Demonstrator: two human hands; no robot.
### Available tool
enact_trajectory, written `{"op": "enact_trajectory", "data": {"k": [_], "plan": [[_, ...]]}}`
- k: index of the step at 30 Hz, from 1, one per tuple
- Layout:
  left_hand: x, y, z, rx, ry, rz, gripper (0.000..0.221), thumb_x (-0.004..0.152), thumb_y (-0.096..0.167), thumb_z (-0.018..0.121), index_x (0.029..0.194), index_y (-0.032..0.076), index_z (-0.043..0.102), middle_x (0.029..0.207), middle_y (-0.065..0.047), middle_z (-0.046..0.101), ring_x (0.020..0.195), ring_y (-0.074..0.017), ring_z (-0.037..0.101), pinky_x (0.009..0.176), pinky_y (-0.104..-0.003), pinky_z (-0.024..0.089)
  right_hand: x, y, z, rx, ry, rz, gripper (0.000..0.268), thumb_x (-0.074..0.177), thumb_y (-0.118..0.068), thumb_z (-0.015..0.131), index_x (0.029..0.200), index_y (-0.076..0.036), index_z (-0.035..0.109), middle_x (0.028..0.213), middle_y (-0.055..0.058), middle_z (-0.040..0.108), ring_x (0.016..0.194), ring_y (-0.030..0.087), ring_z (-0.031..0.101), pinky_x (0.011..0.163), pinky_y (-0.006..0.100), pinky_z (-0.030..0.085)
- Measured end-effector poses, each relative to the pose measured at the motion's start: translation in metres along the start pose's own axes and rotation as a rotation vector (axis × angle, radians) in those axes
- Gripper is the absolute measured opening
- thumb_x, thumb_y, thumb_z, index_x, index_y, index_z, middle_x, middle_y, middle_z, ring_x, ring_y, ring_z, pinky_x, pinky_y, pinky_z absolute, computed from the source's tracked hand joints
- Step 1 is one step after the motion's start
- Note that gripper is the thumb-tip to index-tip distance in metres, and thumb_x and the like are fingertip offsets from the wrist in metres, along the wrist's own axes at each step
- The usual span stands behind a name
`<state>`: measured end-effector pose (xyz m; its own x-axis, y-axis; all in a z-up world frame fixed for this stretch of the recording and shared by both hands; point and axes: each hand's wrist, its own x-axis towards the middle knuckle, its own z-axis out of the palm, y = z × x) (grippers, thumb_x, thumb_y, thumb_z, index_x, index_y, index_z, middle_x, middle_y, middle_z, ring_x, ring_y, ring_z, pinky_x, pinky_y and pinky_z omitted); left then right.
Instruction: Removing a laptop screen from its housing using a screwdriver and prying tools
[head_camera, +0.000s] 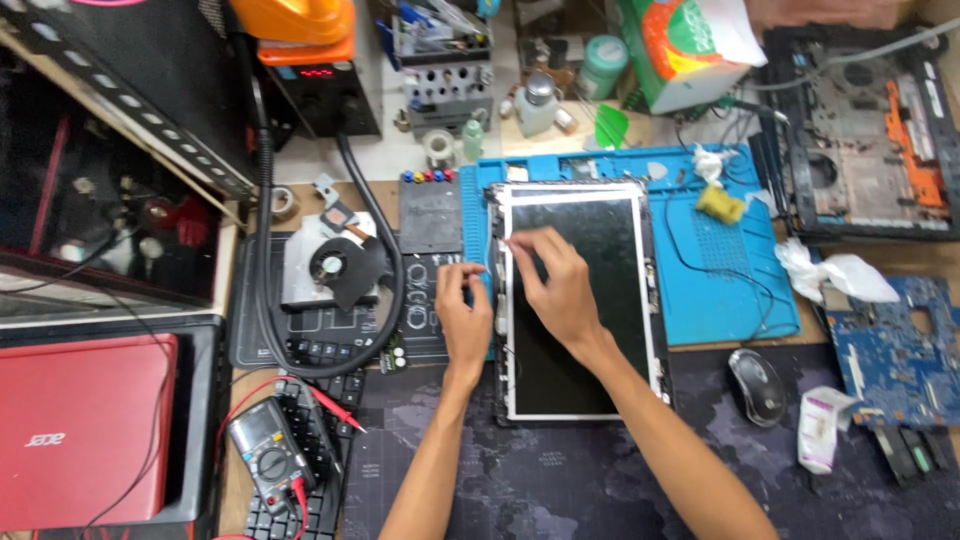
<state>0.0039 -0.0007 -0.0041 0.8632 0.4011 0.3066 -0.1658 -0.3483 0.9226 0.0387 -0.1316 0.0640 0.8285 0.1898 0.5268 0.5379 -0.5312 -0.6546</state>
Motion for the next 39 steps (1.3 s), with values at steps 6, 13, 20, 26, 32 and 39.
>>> {"op": "enact_trajectory", "data": {"k": [6,13,20,26,32,39], "plan": [[-0.005,0.001,0.002,0.043,-0.023,0.049,0.018,0.093,-0.004,0.055,0.095,0.01,0.068,0.093,-0.007,0.058,0.091,-0.0295,0.066,0.083,-0.037,0.056,-0.074,0.02,-0.079,-0.064,0.056,0.396,0.017,0.101,-0.009,0.066,0.116,-0.008,0.075,0.103,0.012,0.067,0.097,0.033,0.072,0.087,0.042,0.057],[-0.022,0.012,0.004,0.233,-0.207,0.187,0.016,0.102,0.004,0.055,0.11,0.01,0.067,0.108,-0.005,0.058,0.109,-0.0254,0.057,0.099,-0.041,0.044,-0.125,0.034,-0.124,-0.184,0.051,0.594,0.024,0.103,-0.016,0.064,0.124,-0.01,0.074,0.111,0.015,0.065,0.101,0.037,0.071,0.089,0.048,0.054],[-0.05,0.039,-0.008,0.38,-0.34,0.19,0.035,0.102,0.003,0.055,0.136,-0.006,0.059,0.137,-0.029,0.054,0.133,-0.0449,0.049,0.113,-0.052,0.038,-0.135,0.02,-0.115,-0.293,-0.096,0.663,0.042,0.102,-0.029,0.065,0.136,-0.004,0.065,0.126,0.015,0.057,0.114,0.038,0.064,0.1,0.056,0.044],[-0.057,0.031,-0.008,0.468,-0.373,0.234,0.04,0.107,0.009,0.049,0.145,-0.003,0.053,0.146,-0.025,0.048,0.141,-0.0395,0.044,0.118,-0.049,0.034,-0.133,0.042,-0.121,-0.05,-0.023,0.802,0.038,0.1,-0.032,0.07,0.129,-0.009,0.071,0.123,0.012,0.061,0.113,0.034,0.068,0.102,0.05,0.046],[-0.057,0.03,-0.01,0.443,-0.41,0.14,0.043,0.108,0.015,0.048,0.149,0.001,0.051,0.15,-0.022,0.045,0.144,-0.0387,0.04,0.118,-0.05,0.033,-0.128,0.041,-0.126,0.375,0.125,0.938,0.036,0.098,-0.025,0.069,0.13,-0.011,0.07,0.111,0.009,0.066,0.103,0.019,0.068,0.094,0.036,0.048],[-0.05,0.036,-0.016,0.389,-0.487,0.081,0.046,0.109,0.017,0.044,0.153,0.004,0.046,0.151,-0.022,0.042,0.145,-0.0384,0.038,0.119,-0.051,0.032,-0.096,-0.019,-0.138,0.811,0.294,0.846,0.041,0.096,-0.006,0.062,0.135,0.008,0.059,0.117,0.016,0.068,0.101,0.019,0.067,0.09,0.03,0.055]]}}
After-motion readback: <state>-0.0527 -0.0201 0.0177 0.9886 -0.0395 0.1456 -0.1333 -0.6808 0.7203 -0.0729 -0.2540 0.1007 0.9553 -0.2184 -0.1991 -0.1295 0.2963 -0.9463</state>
